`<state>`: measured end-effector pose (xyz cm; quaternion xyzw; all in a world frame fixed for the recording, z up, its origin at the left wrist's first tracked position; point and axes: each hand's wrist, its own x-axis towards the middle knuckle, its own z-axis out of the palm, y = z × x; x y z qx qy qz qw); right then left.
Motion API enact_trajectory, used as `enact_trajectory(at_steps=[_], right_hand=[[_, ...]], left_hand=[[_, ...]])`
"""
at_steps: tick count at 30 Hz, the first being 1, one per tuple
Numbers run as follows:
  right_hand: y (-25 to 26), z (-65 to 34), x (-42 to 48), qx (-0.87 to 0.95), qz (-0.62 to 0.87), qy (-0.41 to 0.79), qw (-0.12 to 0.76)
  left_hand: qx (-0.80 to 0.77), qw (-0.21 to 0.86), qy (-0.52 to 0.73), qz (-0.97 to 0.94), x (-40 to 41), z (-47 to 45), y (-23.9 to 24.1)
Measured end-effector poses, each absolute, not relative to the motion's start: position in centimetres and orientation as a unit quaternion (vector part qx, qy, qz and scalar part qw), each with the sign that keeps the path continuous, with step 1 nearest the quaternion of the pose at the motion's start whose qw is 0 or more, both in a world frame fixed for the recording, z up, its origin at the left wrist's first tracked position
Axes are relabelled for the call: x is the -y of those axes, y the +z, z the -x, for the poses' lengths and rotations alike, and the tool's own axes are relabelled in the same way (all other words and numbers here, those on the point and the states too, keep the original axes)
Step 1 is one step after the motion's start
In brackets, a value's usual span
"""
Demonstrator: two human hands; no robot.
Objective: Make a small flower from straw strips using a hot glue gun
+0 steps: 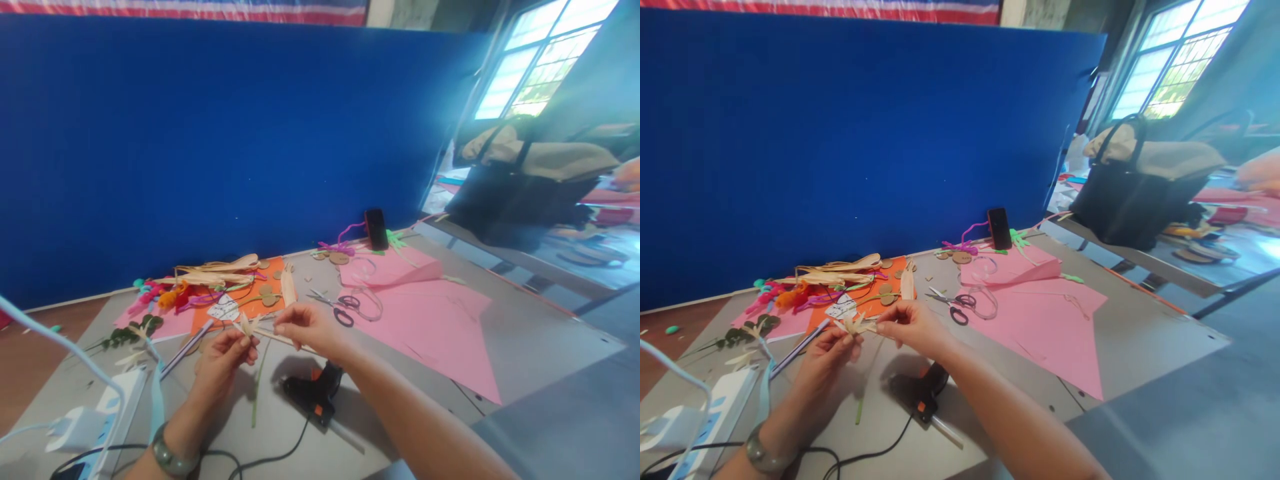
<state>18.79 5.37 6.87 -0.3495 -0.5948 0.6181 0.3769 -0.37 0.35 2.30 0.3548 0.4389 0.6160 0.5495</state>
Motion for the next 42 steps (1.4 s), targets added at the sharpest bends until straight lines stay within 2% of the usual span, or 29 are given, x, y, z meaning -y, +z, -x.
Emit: enact_trajectory(at_steps=[6,13,25,42], right_hand=[[6.1,-17.9,-4.9,0.664,0.381,0.549,0.335],[4.6,-15.9,-4.4,0.589,0.317,0.639,0.378],[4.9,-16.2,-4.2,0.552,0.311,0.667,0.391],[5.8,-16.5,-3.9,0.544,0.320,0.701,0.332]], left_hand=[[-0.406,0.571,0.618,-0.357,-0.4,0.3,1.5],[-0.383,0.575,0.610,-0.388,-0.1,0.3,2.0],[-0.385,0.580,0.600,-0.394,0.0,0.4,1.6],[-0.381,0.600,0.567,-0.416,0.1,0.5,1.6]])
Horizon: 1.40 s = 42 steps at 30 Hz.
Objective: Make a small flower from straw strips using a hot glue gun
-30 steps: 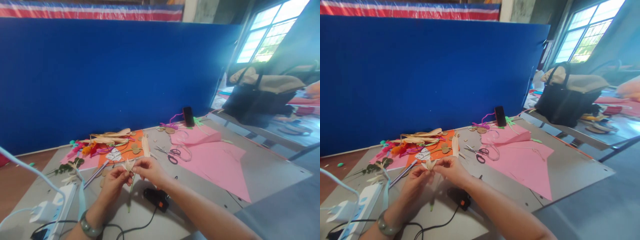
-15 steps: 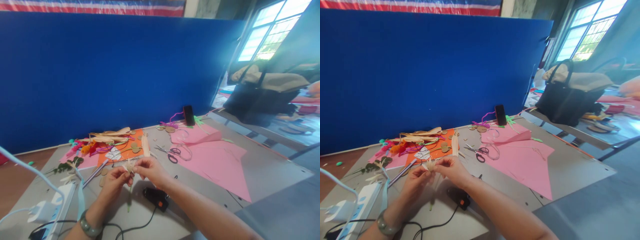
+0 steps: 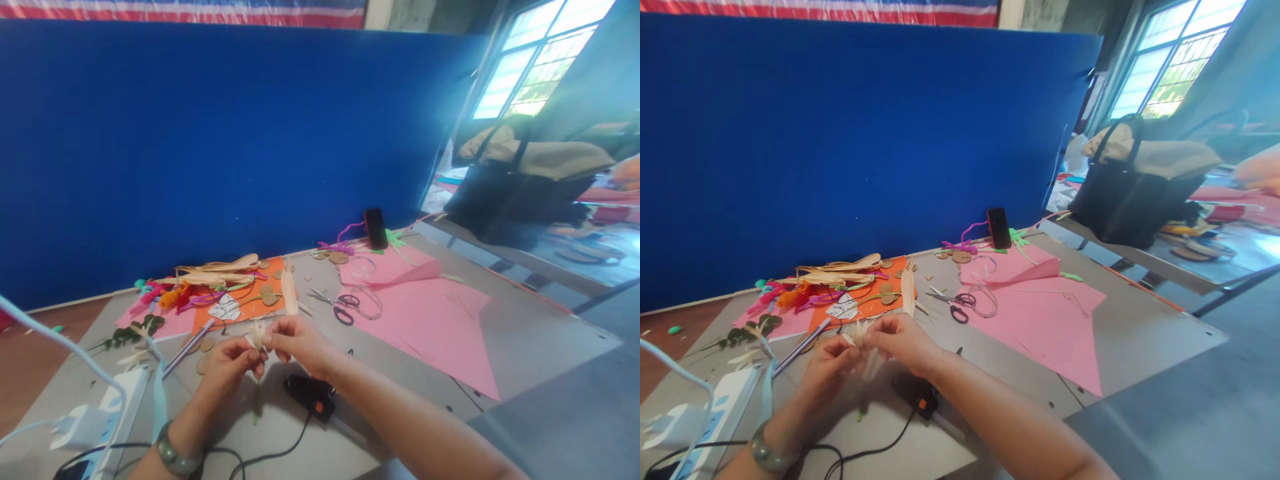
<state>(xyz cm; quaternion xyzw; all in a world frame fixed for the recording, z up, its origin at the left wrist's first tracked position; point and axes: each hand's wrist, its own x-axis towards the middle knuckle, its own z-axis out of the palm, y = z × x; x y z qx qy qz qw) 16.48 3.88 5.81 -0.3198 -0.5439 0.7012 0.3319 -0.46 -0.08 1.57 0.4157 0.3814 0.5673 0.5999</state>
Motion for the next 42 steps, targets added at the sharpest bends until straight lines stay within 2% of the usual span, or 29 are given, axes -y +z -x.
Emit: enact_trajectory(at_steps=[42], right_hand=[[5.85,-16.61,-3.92,0.542,0.328,0.688,0.355]], left_hand=[[-0.387,0.596,0.574,-0.406,0.05,0.28,1.11]])
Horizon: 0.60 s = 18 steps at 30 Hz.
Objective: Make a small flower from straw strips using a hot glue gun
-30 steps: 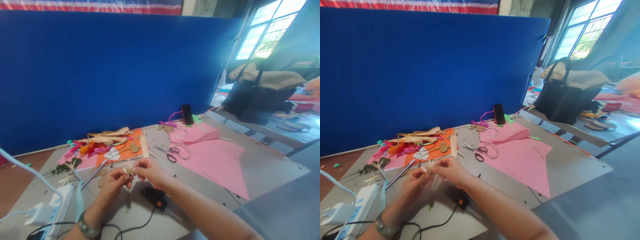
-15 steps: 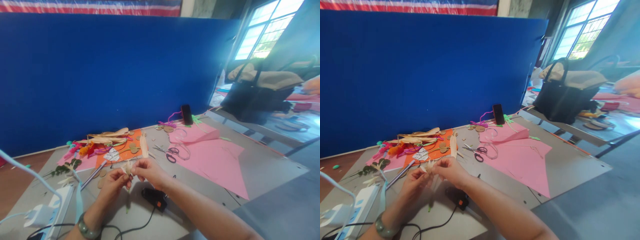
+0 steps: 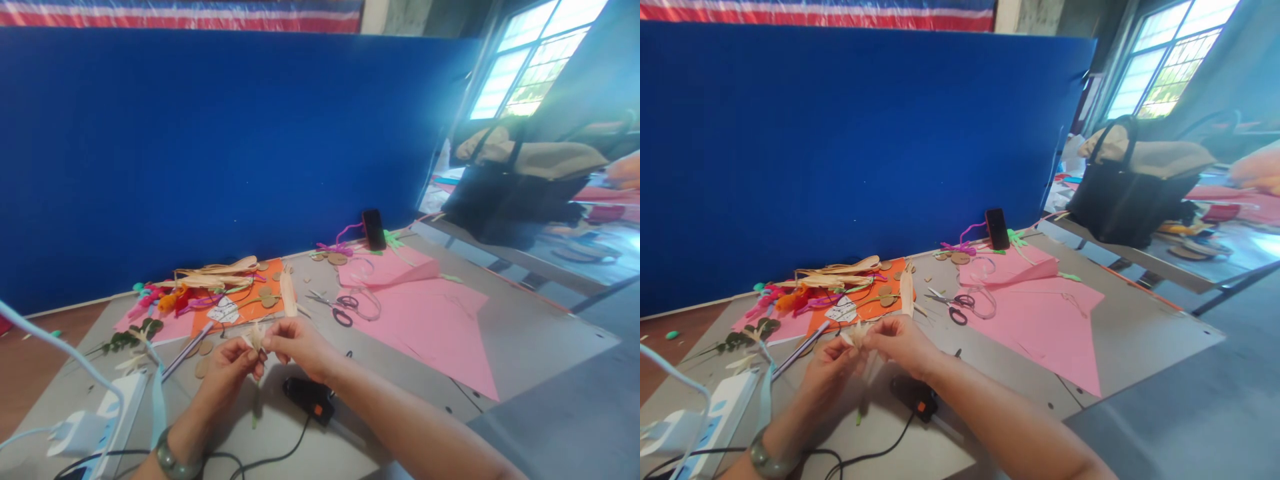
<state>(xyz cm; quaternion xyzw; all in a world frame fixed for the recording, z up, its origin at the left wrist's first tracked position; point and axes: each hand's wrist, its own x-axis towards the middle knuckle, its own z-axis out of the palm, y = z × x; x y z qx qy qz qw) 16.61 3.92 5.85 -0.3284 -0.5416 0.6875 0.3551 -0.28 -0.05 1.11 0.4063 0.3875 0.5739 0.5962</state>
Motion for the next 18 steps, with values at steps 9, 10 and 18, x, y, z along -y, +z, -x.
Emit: enact_trajectory(at_steps=[9,10,18], right_hand=[[6.2,-17.2,-4.6,0.604,0.337,0.644,0.327],[6.7,-17.8,-4.8,0.642,0.348,0.608,0.310],[10.2,-23.5,-3.3,0.933,0.318,0.157,-0.059]], left_hand=[[-0.394,0.604,0.573,-0.390,0.0,0.2,1.6],[-0.398,0.602,0.576,-0.383,0.0,0.2,1.8],[-0.401,0.598,0.600,-0.347,-0.8,1.1,1.6]])
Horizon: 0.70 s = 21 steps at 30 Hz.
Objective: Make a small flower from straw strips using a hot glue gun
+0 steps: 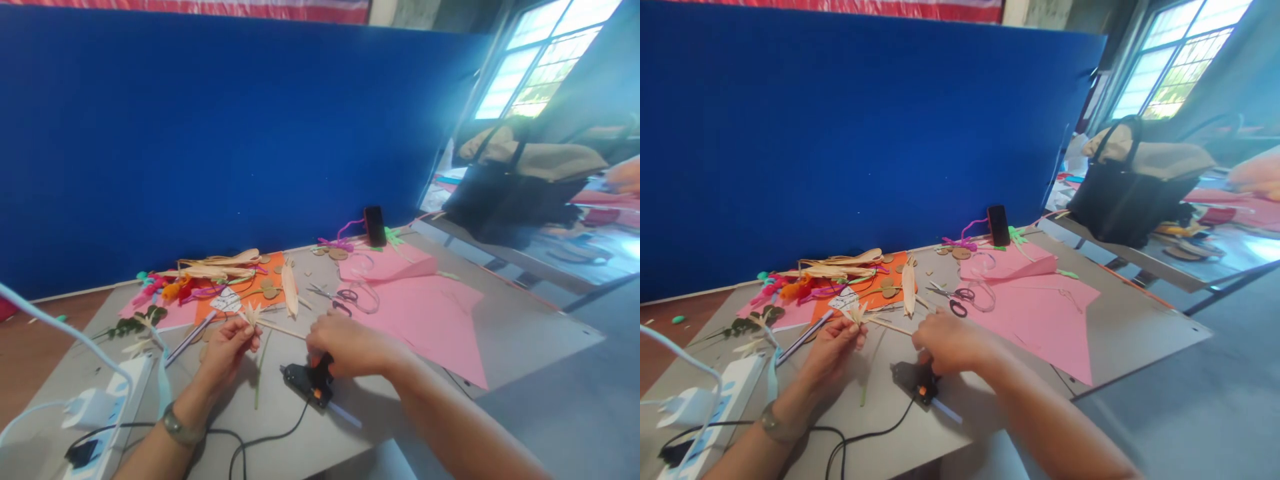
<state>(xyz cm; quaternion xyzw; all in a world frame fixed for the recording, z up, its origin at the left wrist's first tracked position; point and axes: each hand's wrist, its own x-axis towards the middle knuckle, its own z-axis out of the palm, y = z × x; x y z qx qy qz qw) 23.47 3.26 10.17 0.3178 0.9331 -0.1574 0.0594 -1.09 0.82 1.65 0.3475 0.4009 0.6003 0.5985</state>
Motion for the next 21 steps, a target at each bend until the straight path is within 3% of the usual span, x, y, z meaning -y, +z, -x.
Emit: enact_trajectory(at_steps=[2,7,14,17,21], right_hand=[[9.4,-23.6,-2.3,-0.942,-0.301,-0.108,0.102],[6.7,-23.4,-1.7,-0.953,-0.285,-0.059,0.081],[6.8,-24.5,-2.2,-0.953,-0.271,-0.127,0.038],[8.3,-25.2,-2.1,-0.929,-0.306,-0.207,-0.030],[10.3,-25.0,-2.3,-0.864,-0.337,-0.312,-0.204]], left_hand=[[-0.403,0.599,0.603,-0.341,-0.9,1.1,1.6],[-0.392,0.604,0.610,-0.331,-0.8,0.8,2.0],[-0.364,0.615,0.617,-0.330,-1.1,1.0,1.7],[-0.354,0.617,0.617,-0.336,-1.2,1.0,1.4],[-0.351,0.625,0.612,-0.332,-1.3,0.9,1.1]])
